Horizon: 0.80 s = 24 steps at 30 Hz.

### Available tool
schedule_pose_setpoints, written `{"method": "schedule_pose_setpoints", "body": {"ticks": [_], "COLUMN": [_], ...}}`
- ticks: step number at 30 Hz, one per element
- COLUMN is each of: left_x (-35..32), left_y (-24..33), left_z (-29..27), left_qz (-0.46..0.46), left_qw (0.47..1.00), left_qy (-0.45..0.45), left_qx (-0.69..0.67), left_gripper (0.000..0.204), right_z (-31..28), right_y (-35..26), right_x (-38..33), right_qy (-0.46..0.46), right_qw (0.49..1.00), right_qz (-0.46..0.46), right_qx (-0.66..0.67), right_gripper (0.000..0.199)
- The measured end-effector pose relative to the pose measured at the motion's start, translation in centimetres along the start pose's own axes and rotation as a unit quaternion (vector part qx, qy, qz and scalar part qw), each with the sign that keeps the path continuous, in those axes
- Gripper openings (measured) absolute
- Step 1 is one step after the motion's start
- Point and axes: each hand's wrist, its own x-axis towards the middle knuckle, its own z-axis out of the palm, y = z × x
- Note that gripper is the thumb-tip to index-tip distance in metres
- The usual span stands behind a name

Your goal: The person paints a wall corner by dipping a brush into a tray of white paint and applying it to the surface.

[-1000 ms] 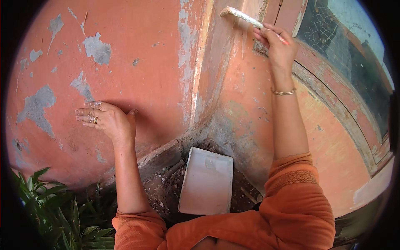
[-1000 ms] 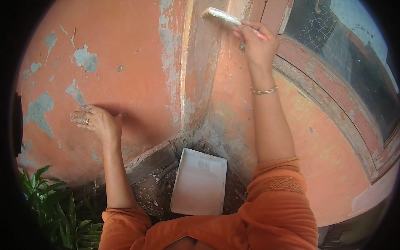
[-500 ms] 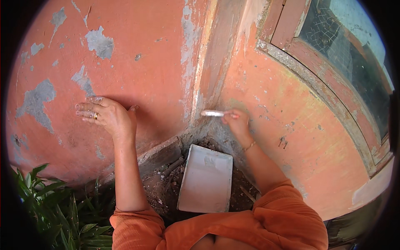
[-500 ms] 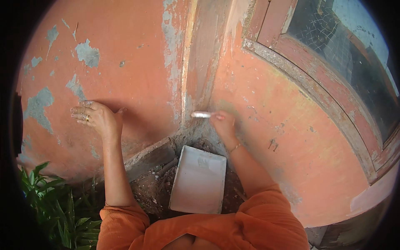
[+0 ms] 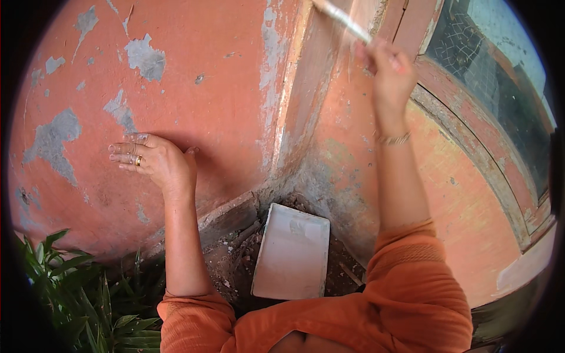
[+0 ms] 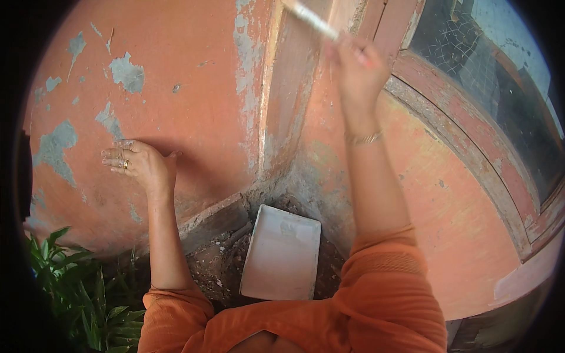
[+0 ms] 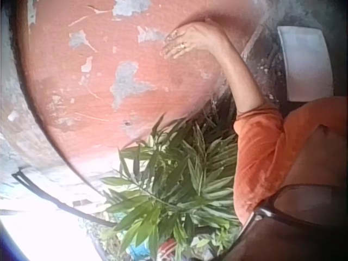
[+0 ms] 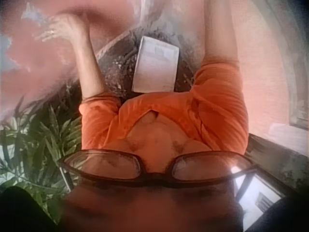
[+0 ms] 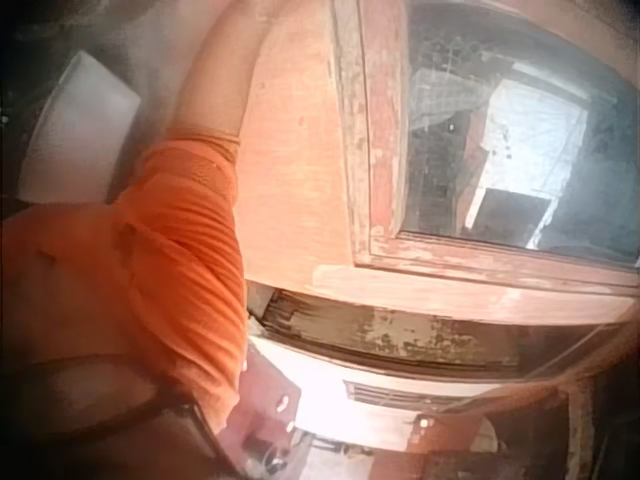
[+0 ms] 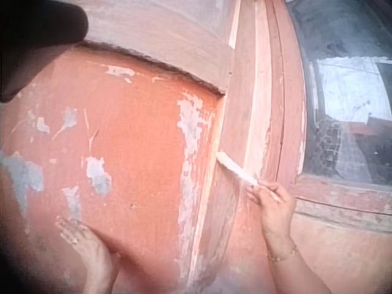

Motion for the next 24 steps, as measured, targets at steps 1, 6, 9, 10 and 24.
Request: {"method": "schedule_pose_setpoints", "body": {"ticks": [1, 6, 9, 10, 24], "left_x": [-0.1, -0.1, 0.0, 0.1, -0.1], "left_y": [0.0, -0.2, -0.1, 0.1, -1.1], "left_z": [-0.1, -0.8, -0.6, -0.7, 1.0], "left_qz": [0.000, -0.001, -0.002, -0.003, -0.004], "left_qw": [1.000, 1.000, 1.000, 0.999, 1.000], "left_qy": [-0.001, -0.012, -0.014, -0.019, 0.008], "left_qx": [0.003, 0.014, 0.025, 0.028, 0.011], "left_gripper": [0.120, 0.122, 0.123, 0.123, 0.126], "right_z": [0.0, -3.5, -6.3, -7.3, -1.7], "right_y": [1.1, 6.3, 9.0, 10.5, -0.6], "right_x": [-2.5, -17.1, -23.2, -24.2, 2.0], "right_qy": [0.016, -0.052, -0.084, -0.083, -0.020], "right_qw": [1.000, 0.980, 0.968, 0.968, 0.994], "right_qz": [0.011, 0.110, 0.185, 0.183, -0.091], "right_qx": [-0.007, -0.156, -0.148, -0.149, -0.053], "right_gripper": [0.014, 0.010, 0.009, 0.009, 0.007]}}
